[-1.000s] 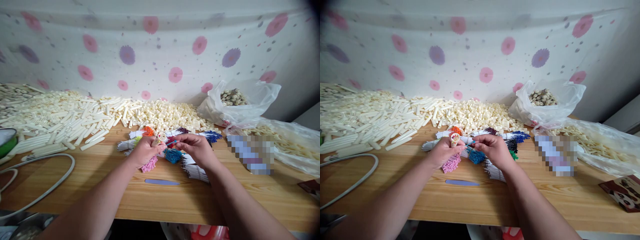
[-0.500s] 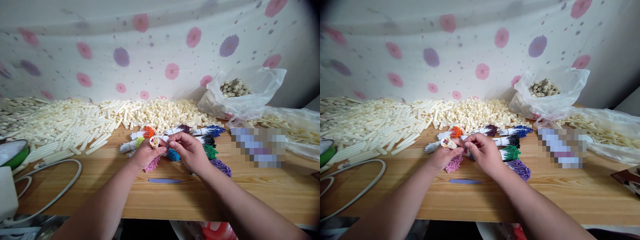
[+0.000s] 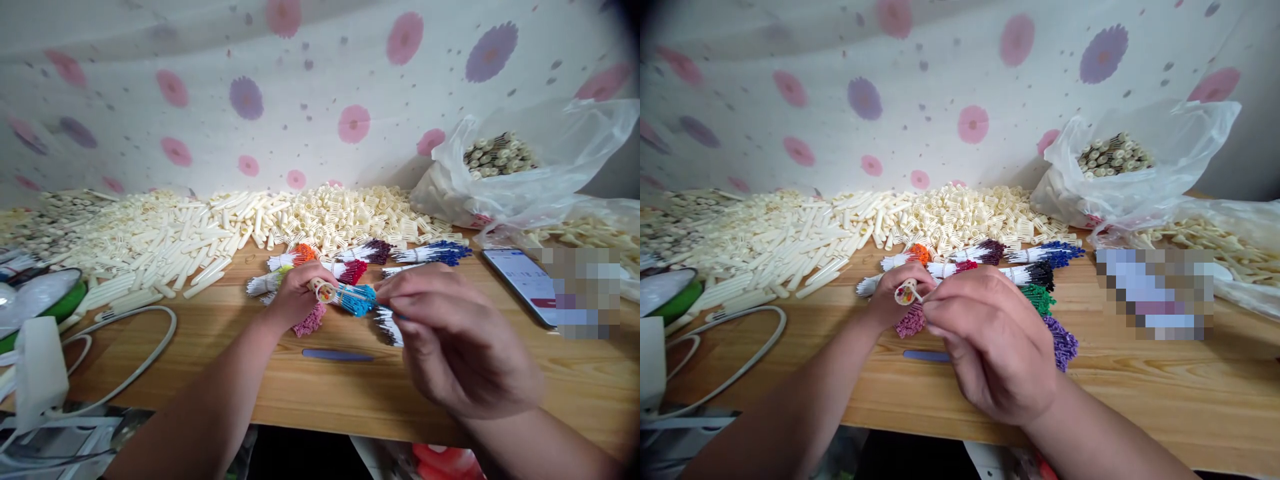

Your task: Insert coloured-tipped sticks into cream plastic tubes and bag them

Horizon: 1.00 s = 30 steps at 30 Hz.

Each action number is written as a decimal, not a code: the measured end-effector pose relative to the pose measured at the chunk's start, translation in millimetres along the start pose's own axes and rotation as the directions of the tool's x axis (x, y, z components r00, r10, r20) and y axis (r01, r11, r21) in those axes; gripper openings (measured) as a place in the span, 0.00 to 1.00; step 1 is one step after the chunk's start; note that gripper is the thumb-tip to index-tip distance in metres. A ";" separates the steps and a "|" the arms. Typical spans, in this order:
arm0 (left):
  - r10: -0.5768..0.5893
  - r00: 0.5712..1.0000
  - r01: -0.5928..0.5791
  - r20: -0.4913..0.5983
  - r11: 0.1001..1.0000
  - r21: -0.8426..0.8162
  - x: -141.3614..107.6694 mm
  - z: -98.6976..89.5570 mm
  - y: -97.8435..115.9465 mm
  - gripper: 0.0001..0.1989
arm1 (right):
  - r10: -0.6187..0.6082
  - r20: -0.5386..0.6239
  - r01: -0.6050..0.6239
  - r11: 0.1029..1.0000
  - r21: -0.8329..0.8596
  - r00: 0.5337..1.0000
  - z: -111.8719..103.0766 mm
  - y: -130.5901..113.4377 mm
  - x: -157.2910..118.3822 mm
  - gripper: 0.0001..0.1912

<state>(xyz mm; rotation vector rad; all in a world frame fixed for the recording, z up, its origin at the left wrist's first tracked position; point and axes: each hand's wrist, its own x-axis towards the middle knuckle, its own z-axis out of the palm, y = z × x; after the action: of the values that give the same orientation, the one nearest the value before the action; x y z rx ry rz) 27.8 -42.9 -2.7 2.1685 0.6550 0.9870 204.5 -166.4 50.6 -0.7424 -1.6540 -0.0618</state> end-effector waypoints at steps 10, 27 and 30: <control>0.046 0.998 -0.043 0.043 0.997 -0.070 -0.9 2.4 4.0 0.05 | -0.134 0.008 0.134 0.991 -0.030 0.991 18.7 9.3 -2.9 0.10; 0.148 0.989 -0.148 -0.001 0.989 -0.007 0.8 3.8 -0.6 0.07 | -0.068 0.066 0.071 0.996 -0.045 0.996 25.5 16.0 -5.7 0.10; 0.153 0.988 -0.152 -0.008 0.985 0.086 1.1 1.2 1.6 0.08 | 0.018 0.090 -0.005 0.990 -0.144 0.996 29.2 22.2 -7.2 0.07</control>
<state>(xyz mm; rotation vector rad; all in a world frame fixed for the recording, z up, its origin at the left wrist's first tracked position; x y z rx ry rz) 29.6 -43.6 -1.6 2.3169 0.5532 1.0721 190.4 -139.2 29.1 -0.8744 -1.7452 -0.1422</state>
